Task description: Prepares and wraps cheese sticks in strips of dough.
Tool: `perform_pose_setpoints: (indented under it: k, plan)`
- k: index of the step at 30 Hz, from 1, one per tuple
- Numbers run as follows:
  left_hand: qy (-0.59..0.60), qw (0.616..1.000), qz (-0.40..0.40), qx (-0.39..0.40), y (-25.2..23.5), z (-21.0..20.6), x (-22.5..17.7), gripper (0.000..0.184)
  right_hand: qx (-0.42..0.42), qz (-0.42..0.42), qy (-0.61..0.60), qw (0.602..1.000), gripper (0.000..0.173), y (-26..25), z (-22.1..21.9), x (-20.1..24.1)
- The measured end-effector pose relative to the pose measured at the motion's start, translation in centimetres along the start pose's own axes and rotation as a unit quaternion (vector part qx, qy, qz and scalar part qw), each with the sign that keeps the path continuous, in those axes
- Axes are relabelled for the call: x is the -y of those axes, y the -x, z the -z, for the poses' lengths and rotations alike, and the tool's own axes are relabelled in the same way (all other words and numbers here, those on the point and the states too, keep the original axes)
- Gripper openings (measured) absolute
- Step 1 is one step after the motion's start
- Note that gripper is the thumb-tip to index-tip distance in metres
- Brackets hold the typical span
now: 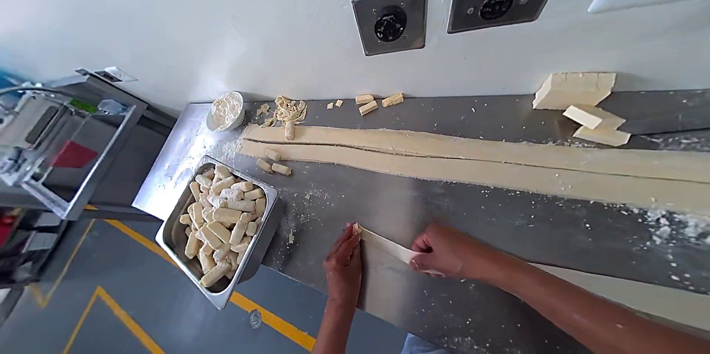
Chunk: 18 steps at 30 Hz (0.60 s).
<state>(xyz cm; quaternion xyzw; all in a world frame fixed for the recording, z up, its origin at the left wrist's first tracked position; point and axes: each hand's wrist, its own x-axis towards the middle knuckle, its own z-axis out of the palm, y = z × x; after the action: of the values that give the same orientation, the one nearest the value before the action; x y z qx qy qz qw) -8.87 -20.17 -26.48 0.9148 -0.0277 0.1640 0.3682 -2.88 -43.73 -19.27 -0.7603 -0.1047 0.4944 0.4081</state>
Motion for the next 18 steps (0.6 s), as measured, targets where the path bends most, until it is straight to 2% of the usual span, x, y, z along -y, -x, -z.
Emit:
perform_pose_setpoints:
  k: [3,4,7,9,13,15,18]
  plan:
    - [-0.059,0.993,-0.082,0.061,0.9,-0.2,-0.2,0.026,0.014,0.003,0.072,0.997,0.035,3.0,-1.2,0.4]
    - [-0.051,0.993,-0.081,0.067,1.0,-0.1,-0.4,0.031,0.019,0.010,0.085,0.996,0.035,3.7,-1.5,0.2]
    - [0.016,0.999,0.007,0.042,0.0,0.2,-0.3,0.040,0.019,0.026,0.080,0.996,0.034,4.7,-2.1,-0.6]
    - [0.013,0.998,0.029,0.058,-0.3,0.0,-0.3,0.046,0.010,0.026,0.062,0.998,0.035,5.1,-2.0,-1.2]
    - [-0.018,0.996,-0.058,0.063,-0.1,-0.9,-0.2,0.025,0.007,0.027,0.044,0.999,0.036,5.9,-1.8,-1.8]
    - [-0.048,0.992,-0.093,0.071,0.3,-1.2,-0.5,0.023,0.031,0.031,0.056,0.998,0.036,6.2,-1.9,-1.6]
    - [-0.046,0.984,-0.121,0.124,0.9,-1.0,-1.4,0.026,0.047,0.045,0.077,0.995,0.036,6.7,-2.3,-1.3]
